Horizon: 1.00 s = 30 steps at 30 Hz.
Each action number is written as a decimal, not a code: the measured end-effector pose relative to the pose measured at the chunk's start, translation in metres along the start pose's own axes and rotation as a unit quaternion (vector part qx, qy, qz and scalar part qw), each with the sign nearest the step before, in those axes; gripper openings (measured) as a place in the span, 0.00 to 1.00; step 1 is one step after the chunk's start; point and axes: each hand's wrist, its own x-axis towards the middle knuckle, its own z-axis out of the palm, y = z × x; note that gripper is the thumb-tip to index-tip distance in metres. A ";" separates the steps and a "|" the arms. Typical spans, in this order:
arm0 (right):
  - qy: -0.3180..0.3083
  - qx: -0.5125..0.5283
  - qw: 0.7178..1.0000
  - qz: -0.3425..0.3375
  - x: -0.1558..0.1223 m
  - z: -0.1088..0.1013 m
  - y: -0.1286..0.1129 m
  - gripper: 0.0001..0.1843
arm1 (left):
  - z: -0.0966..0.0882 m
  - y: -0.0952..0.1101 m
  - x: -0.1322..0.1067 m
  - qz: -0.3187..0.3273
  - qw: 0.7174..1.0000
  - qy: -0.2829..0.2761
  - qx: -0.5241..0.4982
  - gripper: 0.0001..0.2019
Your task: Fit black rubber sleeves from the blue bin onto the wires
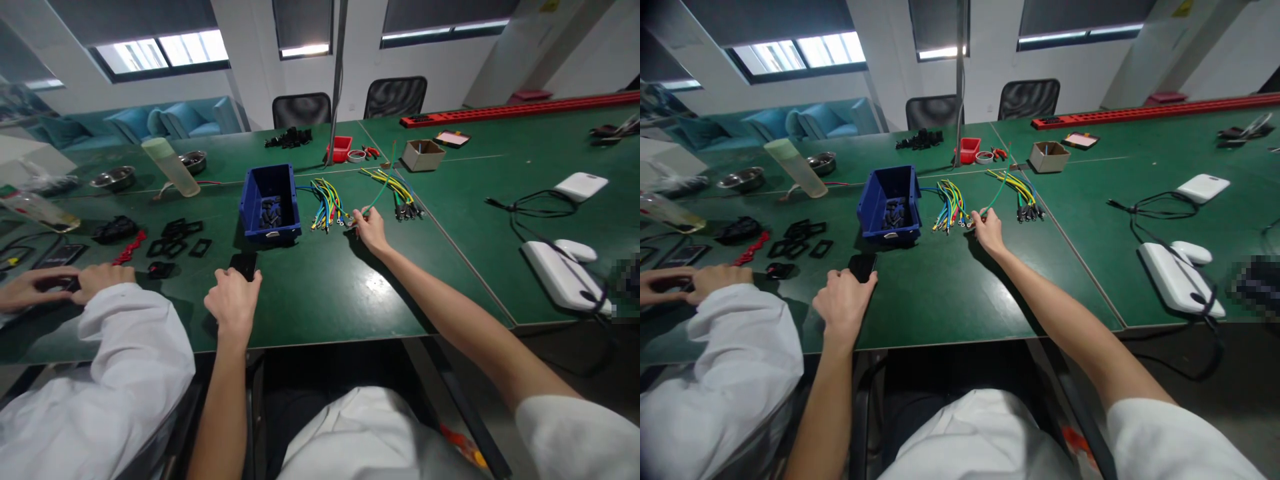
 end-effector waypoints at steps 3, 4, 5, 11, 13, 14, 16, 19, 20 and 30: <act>-0.002 -0.020 1.000 0.017 0.000 0.000 0.000 0.19 | 0.001 0.037 -0.014 0.106 0.992 0.002 -0.076 0.23; -0.001 -0.025 0.999 0.021 0.000 0.000 0.000 0.19 | 0.002 0.052 -0.017 0.160 0.981 -0.017 -0.108 0.19; 0.000 -0.027 0.999 0.024 -0.001 -0.001 -0.001 0.19 | 0.003 0.067 -0.019 0.210 0.967 -0.035 -0.139 0.16; 0.030 -0.008 0.999 0.013 -0.004 -0.003 0.000 0.19 | 0.022 0.144 0.003 0.392 0.877 -0.077 -0.268 0.17; 0.050 -0.002 0.999 0.006 -0.004 -0.003 0.002 0.20 | 0.034 0.162 0.014 0.406 0.849 -0.086 -0.326 0.20; 0.055 0.002 0.998 -0.001 -0.003 -0.002 0.002 0.20 | 0.040 0.169 0.018 0.401 0.840 -0.084 -0.355 0.22; 0.059 0.007 0.998 -0.022 -0.002 -0.002 0.004 0.20 | 0.052 0.179 0.024 0.393 0.816 -0.079 -0.416 0.24; 0.055 0.005 0.997 -0.044 -0.001 -0.001 0.005 0.21 | 0.065 0.186 0.027 0.393 0.771 -0.094 -0.492 0.24; 0.055 0.003 0.997 -0.047 -0.001 -0.001 0.005 0.22 | 0.068 0.187 0.028 0.388 0.757 -0.102 -0.515 0.23; 0.048 -0.050 0.996 -0.057 0.000 0.002 -0.001 0.23 | 0.074 0.190 0.040 0.201 0.718 -0.198 -0.636 0.15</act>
